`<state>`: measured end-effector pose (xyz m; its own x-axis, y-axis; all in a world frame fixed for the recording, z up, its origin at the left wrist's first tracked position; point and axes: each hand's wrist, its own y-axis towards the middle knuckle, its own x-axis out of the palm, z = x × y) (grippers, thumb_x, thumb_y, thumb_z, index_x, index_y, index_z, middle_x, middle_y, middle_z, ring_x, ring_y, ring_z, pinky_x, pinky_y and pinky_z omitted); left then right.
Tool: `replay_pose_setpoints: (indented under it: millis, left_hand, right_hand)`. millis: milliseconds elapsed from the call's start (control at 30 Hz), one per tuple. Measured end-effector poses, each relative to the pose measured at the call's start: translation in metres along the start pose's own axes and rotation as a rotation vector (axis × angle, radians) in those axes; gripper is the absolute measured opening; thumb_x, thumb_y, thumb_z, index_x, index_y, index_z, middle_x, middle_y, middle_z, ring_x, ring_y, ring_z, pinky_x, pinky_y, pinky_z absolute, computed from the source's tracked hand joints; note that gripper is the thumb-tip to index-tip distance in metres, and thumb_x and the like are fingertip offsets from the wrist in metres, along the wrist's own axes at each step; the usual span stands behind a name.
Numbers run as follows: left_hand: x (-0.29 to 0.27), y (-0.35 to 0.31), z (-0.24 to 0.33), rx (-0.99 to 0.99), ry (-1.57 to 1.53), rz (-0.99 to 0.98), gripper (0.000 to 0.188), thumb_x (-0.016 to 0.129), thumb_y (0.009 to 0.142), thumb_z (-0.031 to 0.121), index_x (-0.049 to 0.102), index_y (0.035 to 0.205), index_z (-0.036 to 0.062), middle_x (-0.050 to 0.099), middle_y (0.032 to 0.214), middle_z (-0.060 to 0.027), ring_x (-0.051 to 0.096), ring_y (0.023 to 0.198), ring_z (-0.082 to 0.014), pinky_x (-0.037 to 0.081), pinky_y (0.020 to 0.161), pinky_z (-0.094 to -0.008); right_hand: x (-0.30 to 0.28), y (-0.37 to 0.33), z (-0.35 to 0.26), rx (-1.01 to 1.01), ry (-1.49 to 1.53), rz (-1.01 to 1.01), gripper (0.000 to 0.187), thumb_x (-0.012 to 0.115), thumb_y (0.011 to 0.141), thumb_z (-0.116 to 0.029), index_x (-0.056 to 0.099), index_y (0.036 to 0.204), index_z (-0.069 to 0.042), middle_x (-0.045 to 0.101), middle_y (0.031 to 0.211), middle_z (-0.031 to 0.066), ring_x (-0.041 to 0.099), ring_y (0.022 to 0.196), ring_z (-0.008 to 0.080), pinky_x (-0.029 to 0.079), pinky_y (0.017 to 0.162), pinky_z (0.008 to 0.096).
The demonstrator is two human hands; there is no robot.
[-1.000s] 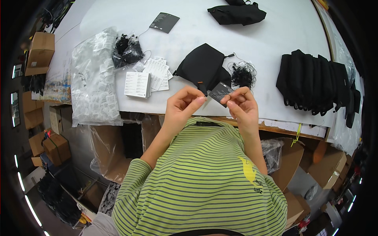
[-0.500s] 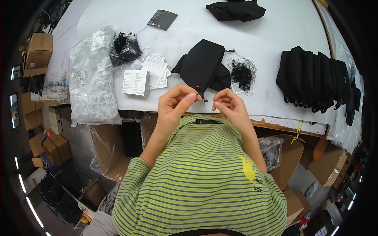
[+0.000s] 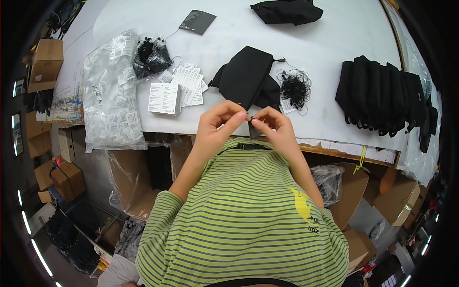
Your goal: Attach tags and labels to small black pouches or bags as part of a manufacturing process.
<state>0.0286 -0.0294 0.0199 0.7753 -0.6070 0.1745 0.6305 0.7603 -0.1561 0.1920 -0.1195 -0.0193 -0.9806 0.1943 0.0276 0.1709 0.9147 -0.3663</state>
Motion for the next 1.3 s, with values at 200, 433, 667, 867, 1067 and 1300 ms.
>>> replay_pose_setpoints:
  millis: [200,433,667,867,1067,1300]
  left_hand:
    - [0.002,0.001,-0.006,-0.121,0.278,-0.094,0.013,0.060,0.090,0.013,0.061,0.089,0.0004,0.063,0.078,0.0008,0.052,0.066,-0.0019,0.039,0.056,-0.0172]
    - [0.005,0.002,0.001,-0.105,0.330,-0.119,0.014,0.060,0.089,0.014,0.062,0.086,0.0001,0.058,0.067,0.0021,0.044,0.057,-0.0014,0.032,0.050,-0.0184]
    - [0.003,0.002,-0.004,-0.089,0.318,-0.111,0.015,0.059,0.090,0.014,0.062,0.086,0.0002,0.057,0.065,0.0026,0.042,0.056,-0.0006,0.030,0.048,-0.0176]
    - [0.003,0.001,-0.005,-0.091,0.329,-0.104,0.015,0.060,0.090,0.014,0.062,0.086,0.0003,0.055,0.064,0.0029,0.041,0.055,-0.0003,0.029,0.047,-0.0174]
    - [0.004,0.000,-0.004,-0.081,0.363,-0.113,0.014,0.060,0.090,0.013,0.062,0.086,0.0000,0.053,0.062,0.0034,0.037,0.053,-0.0001,0.024,0.047,-0.0183]
    - [0.001,0.011,-0.010,-0.022,0.347,-0.108,0.016,0.061,0.088,0.016,0.059,0.083,0.0005,0.043,0.055,0.0028,0.030,0.050,-0.0032,0.024,0.047,-0.0228]
  right_hand:
    - [0.000,-0.006,-0.013,-0.058,0.359,0.010,0.010,0.067,0.085,-0.009,0.060,0.087,-0.003,0.060,0.080,-0.0010,0.055,0.075,0.0043,0.043,0.069,0.0190]
    - [-0.002,-0.007,-0.013,-0.054,0.400,-0.020,0.010,0.067,0.085,-0.010,0.060,0.088,-0.002,0.061,0.081,-0.0001,0.056,0.075,0.0048,0.044,0.069,0.0193]
    - [-0.001,-0.006,-0.012,-0.077,0.401,-0.040,0.012,0.066,0.087,-0.011,0.060,0.089,-0.001,0.062,0.081,0.0012,0.057,0.075,0.0055,0.045,0.068,0.0197]
    - [0.000,-0.007,-0.012,-0.077,0.390,-0.028,0.012,0.066,0.087,-0.011,0.060,0.088,-0.002,0.060,0.079,-0.0006,0.054,0.072,0.0037,0.043,0.065,0.0183]
    - [-0.001,-0.008,-0.011,-0.066,0.256,0.012,0.013,0.067,0.086,-0.013,0.060,0.086,-0.003,0.058,0.073,-0.0029,0.049,0.066,0.0010,0.037,0.058,0.0161]
    - [-0.001,0.001,-0.014,-0.081,0.288,0.022,0.013,0.067,0.086,-0.013,0.060,0.085,-0.003,0.058,0.072,-0.0026,0.050,0.066,0.0019,0.039,0.059,0.0169]
